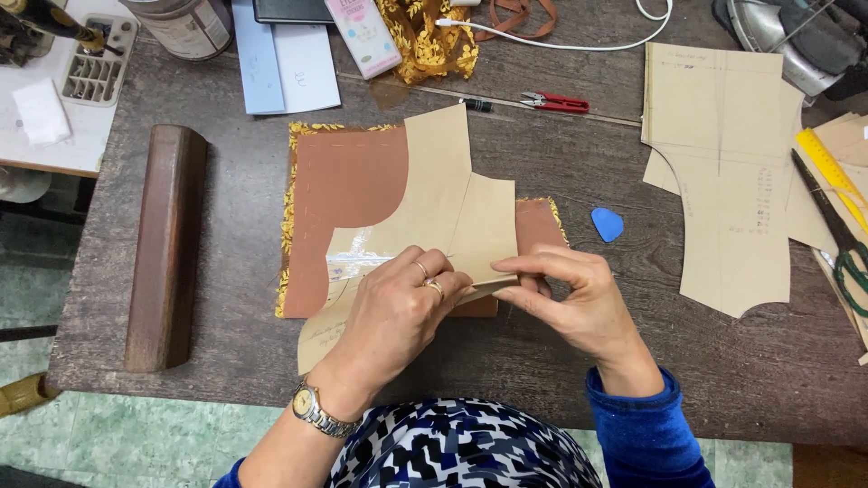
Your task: The person aligns a paper pattern piece over a brown fabric piece with gold trim on a work table. They smooth the pattern, lift it to check alignment, and use a blue marking tool to trace or mark lines along the pattern's edge.
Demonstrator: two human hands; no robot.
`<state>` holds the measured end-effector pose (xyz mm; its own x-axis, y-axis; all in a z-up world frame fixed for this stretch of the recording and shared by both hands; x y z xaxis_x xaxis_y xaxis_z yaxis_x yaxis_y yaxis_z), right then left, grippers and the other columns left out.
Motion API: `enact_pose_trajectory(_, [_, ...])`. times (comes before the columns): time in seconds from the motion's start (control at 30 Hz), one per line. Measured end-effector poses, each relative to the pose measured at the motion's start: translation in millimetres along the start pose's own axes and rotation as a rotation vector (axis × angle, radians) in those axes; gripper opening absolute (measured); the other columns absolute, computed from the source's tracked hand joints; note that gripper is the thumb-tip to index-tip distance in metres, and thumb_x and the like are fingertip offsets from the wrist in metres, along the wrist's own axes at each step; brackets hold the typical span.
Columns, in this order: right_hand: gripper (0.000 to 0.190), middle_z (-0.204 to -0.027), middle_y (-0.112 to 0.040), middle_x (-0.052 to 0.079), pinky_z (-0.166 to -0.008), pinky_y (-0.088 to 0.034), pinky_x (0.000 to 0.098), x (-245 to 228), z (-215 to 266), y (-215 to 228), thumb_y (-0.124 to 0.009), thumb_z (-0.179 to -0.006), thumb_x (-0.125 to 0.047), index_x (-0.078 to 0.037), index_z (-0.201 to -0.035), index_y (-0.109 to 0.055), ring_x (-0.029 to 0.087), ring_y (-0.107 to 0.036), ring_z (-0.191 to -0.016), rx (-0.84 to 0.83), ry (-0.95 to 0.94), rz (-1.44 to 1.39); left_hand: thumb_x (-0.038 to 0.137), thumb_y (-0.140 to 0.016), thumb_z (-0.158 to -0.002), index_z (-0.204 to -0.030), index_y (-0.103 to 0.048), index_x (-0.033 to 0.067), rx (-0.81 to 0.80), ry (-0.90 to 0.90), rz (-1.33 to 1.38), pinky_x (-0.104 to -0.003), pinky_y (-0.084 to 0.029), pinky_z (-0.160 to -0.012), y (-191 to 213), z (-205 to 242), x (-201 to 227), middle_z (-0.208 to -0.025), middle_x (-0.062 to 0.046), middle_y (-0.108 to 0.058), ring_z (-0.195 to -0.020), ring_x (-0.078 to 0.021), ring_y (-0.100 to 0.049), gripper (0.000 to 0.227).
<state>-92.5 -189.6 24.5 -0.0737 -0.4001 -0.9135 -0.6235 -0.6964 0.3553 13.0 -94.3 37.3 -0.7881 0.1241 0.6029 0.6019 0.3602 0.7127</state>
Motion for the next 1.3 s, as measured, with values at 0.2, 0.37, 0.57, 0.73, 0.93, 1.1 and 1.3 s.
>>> enact_pose_trajectory(0.2, [0.015,-0.052,-0.057,0.004,-0.049,-0.044,0.0247,-1.1,-0.1,5.6,-0.076,-0.074,0.0,-0.005,-0.088,-0.077,0.01,-0.048,-0.05,0.006,-0.003,0.044,0.015,-0.067,-0.088,-0.083,-0.073,0.0097,0.02,-0.026,-0.035,-0.027,-0.049,-0.056,1.9,-0.3,1.1,-0.068,-0.002,-0.06,-0.068,-0.0187,-0.06,0.009])
enact_pose_trajectory(0.37, [0.013,-0.05,-0.055,0.003,-0.048,-0.042,0.0245,-4.1,-1.3,5.7,-0.075,-0.074,0.001,-0.006,-0.085,-0.077,0.009,-0.045,-0.049,0.016,-0.005,0.045,0.018,-0.066,-0.09,-0.083,-0.072,0.0105,0.036,-0.044,-0.068,-0.027,-0.049,-0.056,1.1,1.3,0.9,-0.068,-0.001,-0.059,-0.069,-0.0185,-0.06,0.012])
enact_pose_trajectory(0.57, [0.013,-0.052,-0.056,0.003,-0.049,-0.043,0.0245,-3.1,-0.4,6.2,-0.076,-0.074,0.002,-0.007,-0.084,-0.077,0.009,-0.046,-0.051,0.029,0.003,0.069,0.019,-0.065,-0.091,-0.083,-0.071,0.0106,0.029,-0.06,-0.083,-0.028,-0.049,-0.058,-0.4,2.0,1.6,-0.069,-0.001,-0.057,-0.071,-0.019,-0.06,0.013])
enact_pose_trajectory(0.73, [0.023,-0.069,-0.062,0.005,-0.057,-0.046,0.0265,-2.2,-0.3,6.1,-0.081,-0.071,-0.002,-0.009,-0.093,-0.077,0.013,-0.053,-0.062,0.029,0.051,0.123,0.02,-0.065,-0.091,-0.085,-0.071,0.0099,0.014,-0.065,-0.075,-0.029,-0.049,-0.058,-2.0,0.7,1.4,-0.07,-0.002,-0.057,-0.071,-0.0195,-0.06,0.013])
enact_pose_trajectory(0.93, [0.016,-0.073,-0.057,0.004,-0.059,-0.045,0.0258,-5.5,-0.1,3.4,-0.078,-0.074,-0.001,-0.008,-0.089,-0.078,0.013,-0.05,-0.064,0.027,0.095,0.12,0.021,-0.063,-0.092,-0.083,-0.069,0.0116,-0.007,-0.088,-0.103,-0.029,-0.048,-0.059,-4.9,-0.4,2.4,-0.07,0.0,-0.054,-0.074,-0.0193,-0.058,0.015])
enact_pose_trajectory(1.1, [0.013,-0.073,-0.055,0.004,-0.057,-0.045,0.0256,-5.0,0.0,2.3,-0.077,-0.076,0.0,-0.007,-0.087,-0.078,0.012,-0.049,-0.064,0.019,0.11,0.11,0.02,-0.062,-0.093,-0.082,-0.068,0.0118,-0.016,-0.093,-0.107,-0.029,-0.048,-0.061,-6.7,-1.0,2.7,-0.071,-0.001,-0.054,-0.075,-0.0197,-0.058,0.014])
enact_pose_trajectory(1.3, [0.011,-0.073,-0.063,0.006,-0.063,-0.049,0.0299,-9.4,-2.6,-6.7,-0.076,-0.076,0.0,-0.006,-0.085,-0.077,0.016,-0.057,-0.065,-0.002,0.105,0.084,0.021,-0.063,-0.092,-0.082,-0.068,0.013,-0.039,-0.069,-0.105,-0.028,-0.049,-0.063,-10.9,-2.8,1.9,-0.072,0.0,-0.054,-0.077,-0.0188,-0.058,0.014])
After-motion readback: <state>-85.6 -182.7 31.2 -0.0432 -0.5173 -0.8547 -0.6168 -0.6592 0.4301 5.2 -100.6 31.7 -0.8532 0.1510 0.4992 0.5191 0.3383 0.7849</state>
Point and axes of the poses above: each hand's wrist, its own z-axis away from the middle knuckle, its own y-axis out of the back of the hand, x = y × z, the point moved 10 cm from there along -z, towards the middle knuckle
